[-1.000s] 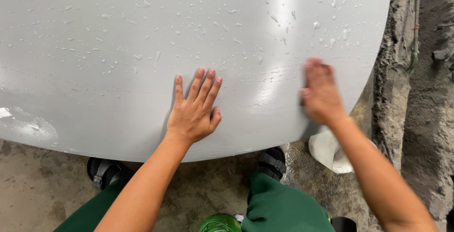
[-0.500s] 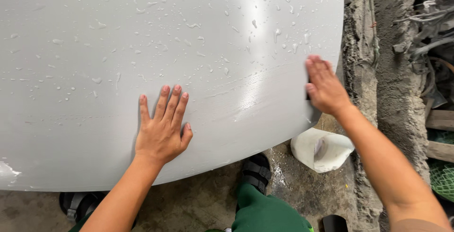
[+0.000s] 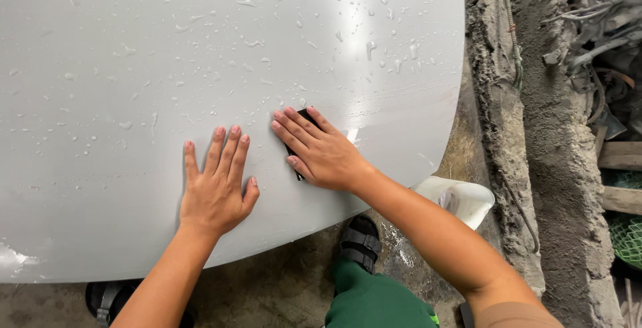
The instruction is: The person wets a black sanding block in a bowl of water and sands the surface of a large white car body panel laid on the concrete floor, occasionally wiping the panel with a cloth and re-wetting the block while sanding different areas of the panel.
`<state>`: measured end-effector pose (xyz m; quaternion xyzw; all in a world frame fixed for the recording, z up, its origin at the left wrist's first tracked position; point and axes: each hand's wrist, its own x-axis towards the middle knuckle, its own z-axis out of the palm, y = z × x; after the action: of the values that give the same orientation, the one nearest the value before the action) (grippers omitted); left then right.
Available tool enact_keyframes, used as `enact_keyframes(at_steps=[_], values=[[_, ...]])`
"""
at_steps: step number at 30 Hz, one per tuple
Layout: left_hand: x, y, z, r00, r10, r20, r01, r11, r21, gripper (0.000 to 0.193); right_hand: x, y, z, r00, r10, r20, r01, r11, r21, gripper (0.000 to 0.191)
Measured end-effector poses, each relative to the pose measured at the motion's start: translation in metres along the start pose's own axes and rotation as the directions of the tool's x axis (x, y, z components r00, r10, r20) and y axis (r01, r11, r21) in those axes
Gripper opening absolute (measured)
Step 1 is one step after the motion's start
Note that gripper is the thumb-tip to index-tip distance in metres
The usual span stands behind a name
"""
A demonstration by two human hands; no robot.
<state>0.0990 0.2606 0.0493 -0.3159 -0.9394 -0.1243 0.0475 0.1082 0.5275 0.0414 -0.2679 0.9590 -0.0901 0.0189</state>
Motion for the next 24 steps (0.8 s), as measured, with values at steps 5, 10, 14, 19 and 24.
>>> enact_keyframes(at_steps=[5, 10, 14, 19, 24], values=[[-0.001, 0.000, 0.002, 1.000, -0.006, -0.013, 0.006, 1.000, 0.005, 0.073, -0.070, 0.088, -0.015, 0.993, 0.071, -0.090, -0.072, 0.997, -0.005, 0.067], [-0.002, 0.001, 0.004, 1.000, -0.011, 0.001, 0.011, 0.999, 0.036, 0.073, -0.159, 0.180, -0.025, 0.913, 0.399, -0.087, -0.399, 0.917, 0.010, 0.067], [0.000, 0.001, 0.002, 1.000, -0.003, -0.011, 0.004, 1.000, 0.015, 0.073, -0.156, 0.172, -0.017, 0.914, 0.383, -0.131, -0.377, 0.924, 0.066, 0.066], [0.000, 0.003, 0.001, 1.000, -0.010, 0.020, 0.010, 1.000, 0.020, 0.073, -0.097, 0.107, 0.007, 0.982, 0.184, 0.036, -0.180, 0.979, -0.092, 0.068], [-0.001, 0.003, 0.003, 1.000, -0.010, 0.004, 0.010, 1.000, 0.016, 0.073, -0.099, 0.134, -0.009, 0.964, 0.254, 0.076, -0.250, 0.967, -0.056, 0.067]])
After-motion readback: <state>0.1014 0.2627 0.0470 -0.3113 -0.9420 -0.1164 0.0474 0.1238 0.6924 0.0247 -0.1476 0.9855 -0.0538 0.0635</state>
